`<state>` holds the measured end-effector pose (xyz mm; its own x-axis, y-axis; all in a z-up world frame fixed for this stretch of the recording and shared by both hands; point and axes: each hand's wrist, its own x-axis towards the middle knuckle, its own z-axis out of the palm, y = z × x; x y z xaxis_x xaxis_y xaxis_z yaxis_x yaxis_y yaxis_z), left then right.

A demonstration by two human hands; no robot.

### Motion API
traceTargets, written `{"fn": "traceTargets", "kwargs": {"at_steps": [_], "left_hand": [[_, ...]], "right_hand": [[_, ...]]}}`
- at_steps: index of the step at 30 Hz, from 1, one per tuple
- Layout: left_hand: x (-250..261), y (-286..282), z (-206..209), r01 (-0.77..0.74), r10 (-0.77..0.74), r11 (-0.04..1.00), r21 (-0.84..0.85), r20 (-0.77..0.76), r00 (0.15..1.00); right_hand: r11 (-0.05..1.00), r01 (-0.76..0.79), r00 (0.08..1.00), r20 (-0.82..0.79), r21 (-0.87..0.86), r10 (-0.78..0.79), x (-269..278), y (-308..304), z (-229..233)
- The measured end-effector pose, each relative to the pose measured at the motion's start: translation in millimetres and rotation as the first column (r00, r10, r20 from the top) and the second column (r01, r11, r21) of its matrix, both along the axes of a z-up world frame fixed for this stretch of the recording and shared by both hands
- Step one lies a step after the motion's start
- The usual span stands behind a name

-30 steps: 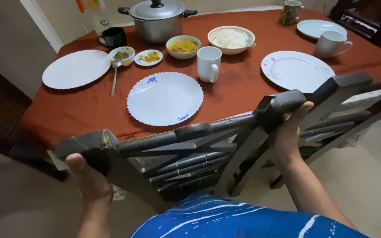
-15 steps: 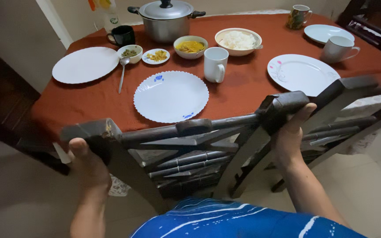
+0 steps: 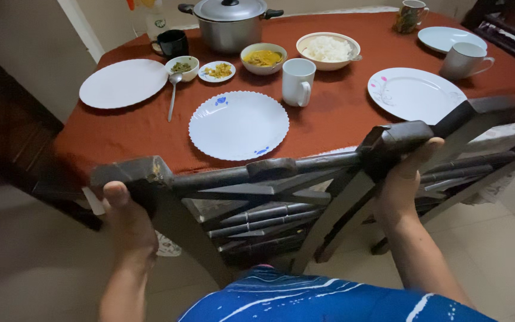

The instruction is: The person places a covered pot on a dining table, then moves a wooden chair into position. They adjust plates and cups on the table, covering a bowl of rice with a plate. The person walks around the table and returns to the chair.

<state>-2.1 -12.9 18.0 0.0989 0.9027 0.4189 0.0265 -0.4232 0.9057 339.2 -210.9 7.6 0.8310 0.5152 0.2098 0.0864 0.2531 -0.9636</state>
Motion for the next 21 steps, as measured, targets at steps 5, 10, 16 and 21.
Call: {"fn": "traceTargets", "kwargs": {"at_steps": [5,10,16,21], "left_hand": [[-8.4,2.1,-18.2,0.077,-0.079,0.996,-0.048,-0.046,0.996],[-8.6,-2.7,-19.8,0.09,-0.09,0.996,0.005,0.021,0.996],[-10.9,-10.2,-29.4,0.114,-0.112,0.991,-0.068,0.035,0.993],[-17.6,-6.6,-52.8,0.0,-0.003,0.983,-0.186,-0.016,1.0]], "right_hand": [[0.995,0.02,1.0,-0.023,0.097,-0.018,5.1,-2.1,-3.8],[0.997,-0.011,1.0,-0.003,0.078,0.012,10.7,-11.3,-10.6],[0.996,0.025,0.999,-0.039,0.086,-0.022,16.3,-16.4,-12.7],[0.999,0.043,0.998,-0.057,0.024,-0.041,19.9,-26.8,-21.7]]}}
